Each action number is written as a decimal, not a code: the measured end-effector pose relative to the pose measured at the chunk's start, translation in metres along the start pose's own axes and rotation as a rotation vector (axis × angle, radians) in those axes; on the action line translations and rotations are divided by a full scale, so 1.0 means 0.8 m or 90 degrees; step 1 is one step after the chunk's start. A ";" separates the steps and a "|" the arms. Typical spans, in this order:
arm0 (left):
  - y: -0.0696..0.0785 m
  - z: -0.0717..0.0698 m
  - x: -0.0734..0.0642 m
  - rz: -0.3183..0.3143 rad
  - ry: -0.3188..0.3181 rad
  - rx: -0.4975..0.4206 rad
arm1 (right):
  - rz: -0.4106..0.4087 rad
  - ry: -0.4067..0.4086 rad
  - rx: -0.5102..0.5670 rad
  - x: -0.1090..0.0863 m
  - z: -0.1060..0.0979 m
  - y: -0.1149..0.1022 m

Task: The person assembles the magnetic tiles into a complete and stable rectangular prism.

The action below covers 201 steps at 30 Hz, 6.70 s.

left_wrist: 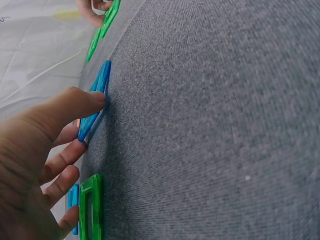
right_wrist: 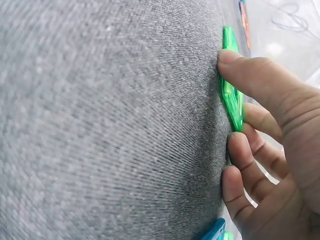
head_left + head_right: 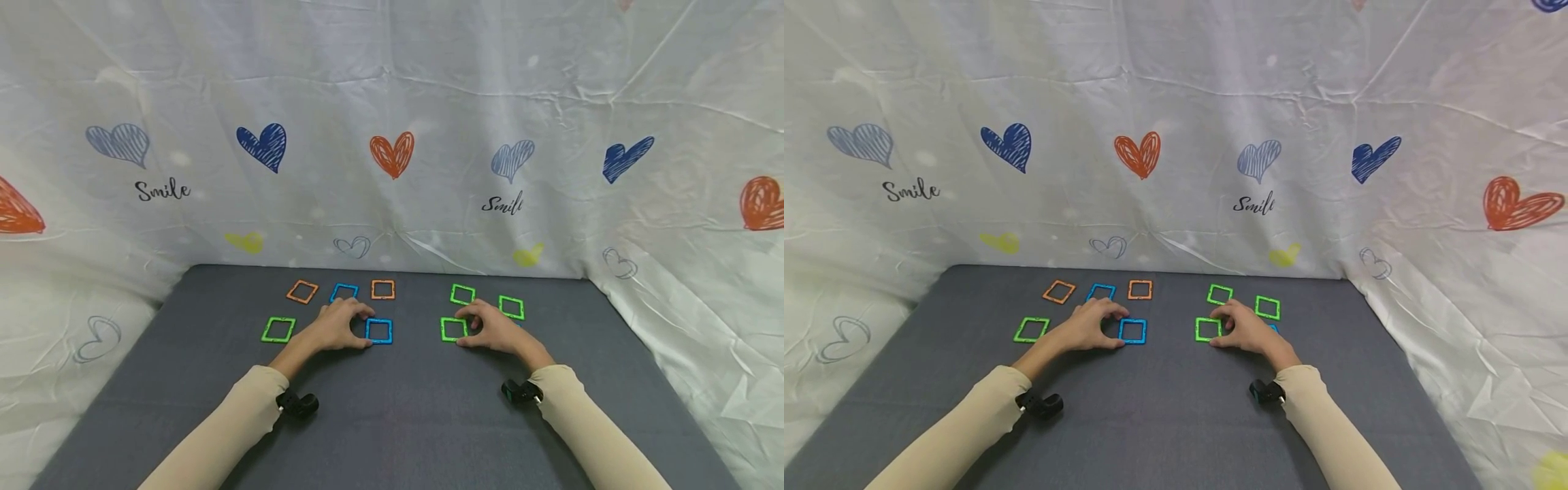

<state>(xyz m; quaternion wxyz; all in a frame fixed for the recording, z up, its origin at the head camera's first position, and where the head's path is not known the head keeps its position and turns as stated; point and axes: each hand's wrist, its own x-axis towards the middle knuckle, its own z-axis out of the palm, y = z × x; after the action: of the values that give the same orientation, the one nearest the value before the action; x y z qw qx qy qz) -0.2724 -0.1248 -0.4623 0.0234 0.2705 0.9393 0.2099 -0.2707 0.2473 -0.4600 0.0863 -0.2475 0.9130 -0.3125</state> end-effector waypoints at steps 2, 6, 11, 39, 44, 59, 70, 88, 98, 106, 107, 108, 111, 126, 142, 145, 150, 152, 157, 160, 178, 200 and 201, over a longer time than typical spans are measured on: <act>0.001 0.000 0.000 -0.001 -0.002 0.004 | 0.003 0.004 -0.002 -0.001 0.001 0.000; 0.001 0.001 0.000 -0.005 -0.004 0.007 | 0.004 0.010 -0.005 -0.003 0.001 0.000; -0.001 0.002 -0.001 -0.015 -0.006 -0.006 | 0.004 0.020 0.004 -0.004 0.003 0.002; 0.001 0.001 0.000 0.029 0.023 -0.100 | -0.028 0.025 0.039 0.006 0.014 -0.017; 0.003 0.003 0.002 0.032 0.026 -0.108 | -0.040 0.019 0.039 0.011 0.018 -0.025; 0.011 0.009 0.009 0.060 0.022 -0.108 | -0.054 0.008 0.040 0.028 0.030 -0.040; 0.018 0.014 0.014 0.050 0.003 -0.098 | -0.064 -0.005 0.035 0.034 0.038 -0.050; 0.020 0.015 0.015 0.050 -0.009 -0.074 | -0.058 -0.009 0.017 0.036 0.040 -0.047; 0.013 0.017 0.011 0.061 -0.005 -0.085 | -0.048 -0.016 0.003 0.035 0.040 -0.047; 0.008 -0.001 -0.012 0.082 0.046 -0.088 | -0.060 -0.016 0.014 0.032 0.039 -0.047; 0.007 -0.003 -0.014 0.083 0.049 -0.088 | -0.061 -0.014 0.014 0.031 0.039 -0.047; 0.007 -0.006 -0.017 0.084 0.051 -0.090 | -0.064 -0.012 0.013 0.031 0.038 -0.047; 0.004 -0.012 -0.025 0.076 0.051 -0.092 | -0.062 -0.009 0.014 0.029 0.038 -0.047; -0.048 -0.048 -0.076 0.084 0.086 -0.135 | -0.047 -0.010 0.039 0.028 0.044 -0.045; -0.075 -0.059 -0.093 0.060 0.097 -0.141 | -0.056 -0.011 0.036 0.029 0.045 -0.043; -0.079 -0.058 -0.092 0.047 0.085 -0.142 | -0.056 -0.012 0.037 0.029 0.045 -0.043; -0.084 -0.054 -0.089 0.034 0.074 -0.151 | -0.057 -0.009 0.037 0.029 0.045 -0.043; -0.084 -0.051 -0.087 0.034 0.071 -0.156 | -0.055 -0.011 0.040 0.029 0.045 -0.043; -0.083 -0.044 -0.083 0.046 0.070 -0.153 | -0.049 -0.014 0.049 0.029 0.044 -0.044; -0.082 -0.040 -0.081 0.053 0.069 -0.141 | -0.048 -0.014 0.048 0.030 0.044 -0.044; -0.079 -0.036 -0.071 -0.001 0.030 -0.124 | -0.050 -0.009 0.035 0.027 0.043 -0.039; -0.084 -0.037 -0.069 -0.014 0.027 -0.120 | -0.061 -0.004 0.029 0.028 0.047 -0.045; -0.084 -0.038 -0.068 -0.014 0.029 -0.122 | -0.060 -0.004 0.028 0.028 0.047 -0.045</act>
<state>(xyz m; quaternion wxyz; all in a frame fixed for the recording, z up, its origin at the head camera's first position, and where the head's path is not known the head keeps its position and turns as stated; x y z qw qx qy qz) -0.2639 -0.2160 -0.4657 0.0302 0.2517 0.9182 0.3045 -0.2640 0.1915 -0.4674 0.0801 -0.2892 0.8930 -0.3355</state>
